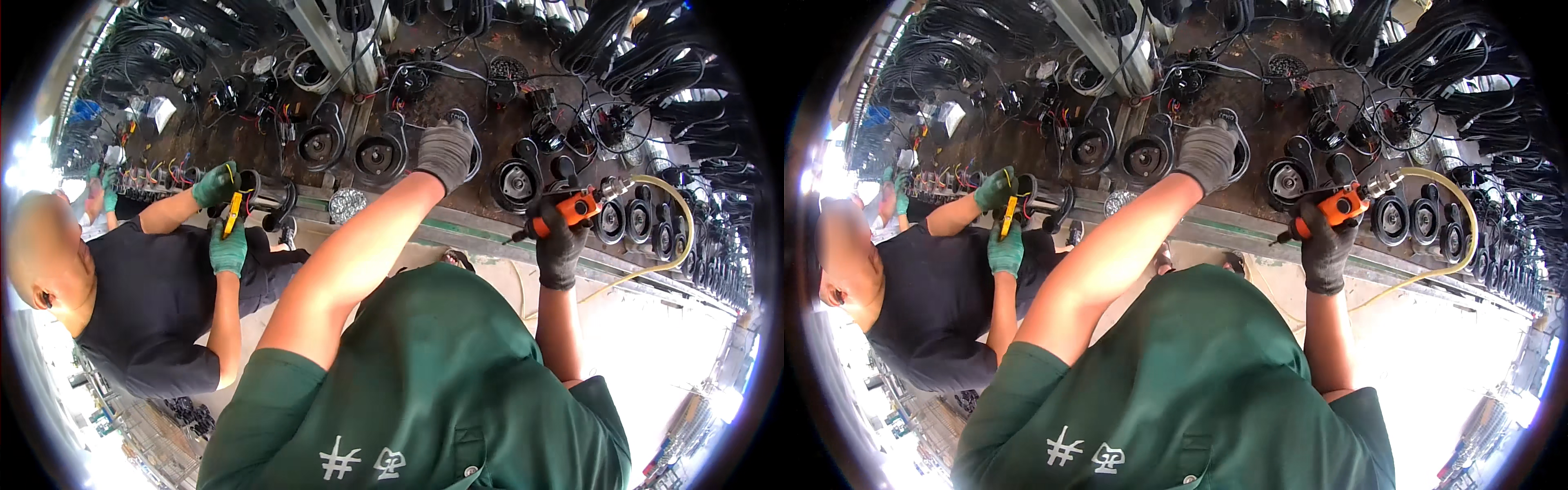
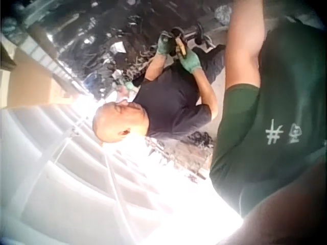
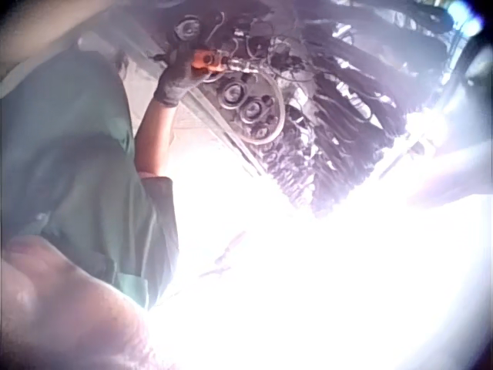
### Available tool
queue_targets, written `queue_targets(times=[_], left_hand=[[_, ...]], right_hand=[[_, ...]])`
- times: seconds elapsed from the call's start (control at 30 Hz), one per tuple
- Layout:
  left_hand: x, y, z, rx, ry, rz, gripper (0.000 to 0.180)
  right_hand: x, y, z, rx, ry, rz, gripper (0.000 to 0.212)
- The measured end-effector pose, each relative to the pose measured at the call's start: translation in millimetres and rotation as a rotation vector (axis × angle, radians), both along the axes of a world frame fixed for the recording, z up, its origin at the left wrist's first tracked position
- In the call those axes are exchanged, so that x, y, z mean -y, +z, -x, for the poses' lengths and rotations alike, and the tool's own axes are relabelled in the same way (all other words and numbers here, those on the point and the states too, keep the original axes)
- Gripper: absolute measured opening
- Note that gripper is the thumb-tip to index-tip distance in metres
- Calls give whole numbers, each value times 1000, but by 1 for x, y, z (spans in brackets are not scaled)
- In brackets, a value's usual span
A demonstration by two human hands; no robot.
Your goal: The person assembles pump components by picking screws from a dish, inserting them into pump housings, and driving them in with a pneumatic screwdriver.
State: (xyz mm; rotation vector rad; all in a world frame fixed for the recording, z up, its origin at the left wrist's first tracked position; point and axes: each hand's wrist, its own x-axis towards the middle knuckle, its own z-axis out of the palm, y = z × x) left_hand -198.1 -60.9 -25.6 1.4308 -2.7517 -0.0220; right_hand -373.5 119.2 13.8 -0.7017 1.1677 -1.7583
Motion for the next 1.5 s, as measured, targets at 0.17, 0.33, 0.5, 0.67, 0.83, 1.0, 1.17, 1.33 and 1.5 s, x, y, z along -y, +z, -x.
queue_targets(times=[0.17, 0.33, 0.5, 0.67, 0.83, 1.0, 1.17, 1.33, 1.5], left_hand=[[20, -33, 30, 139, 151, -103, 34], [12, 0, 30, 153, 122, -252, 30], [5, -3, 26, 230, 89, -173, 35], [-1, -8, 32, 250, 138, -128, 34], [-1, -17, 14, 165, 4, -20, 28], [-38, 32, -27, -1202, 132, -285, 16], [-116, 117, -79, -1432, 183, -302, 18], [-148, 143, -108, -1698, 170, -354, 27], [-161, 160, -136, -1705, 156, -261, 35]], right_hand=[[-29, -7, 23, 81, 13, 60, 48], [-45, 11, 38, -11, 3, 11, 65], [-49, 10, 42, 159, 19, 38, 61], [-51, -2, 42, 294, 39, 39, 61], [-50, -8, 44, 486, -30, -15, 58], [-54, -9, 53, 574, 39, 78, 48], [-45, -8, 63, 574, -40, 80, 48], [-25, -12, 62, 565, 15, 43, 49], [-11, -15, 48, 517, 87, 9, 53]])
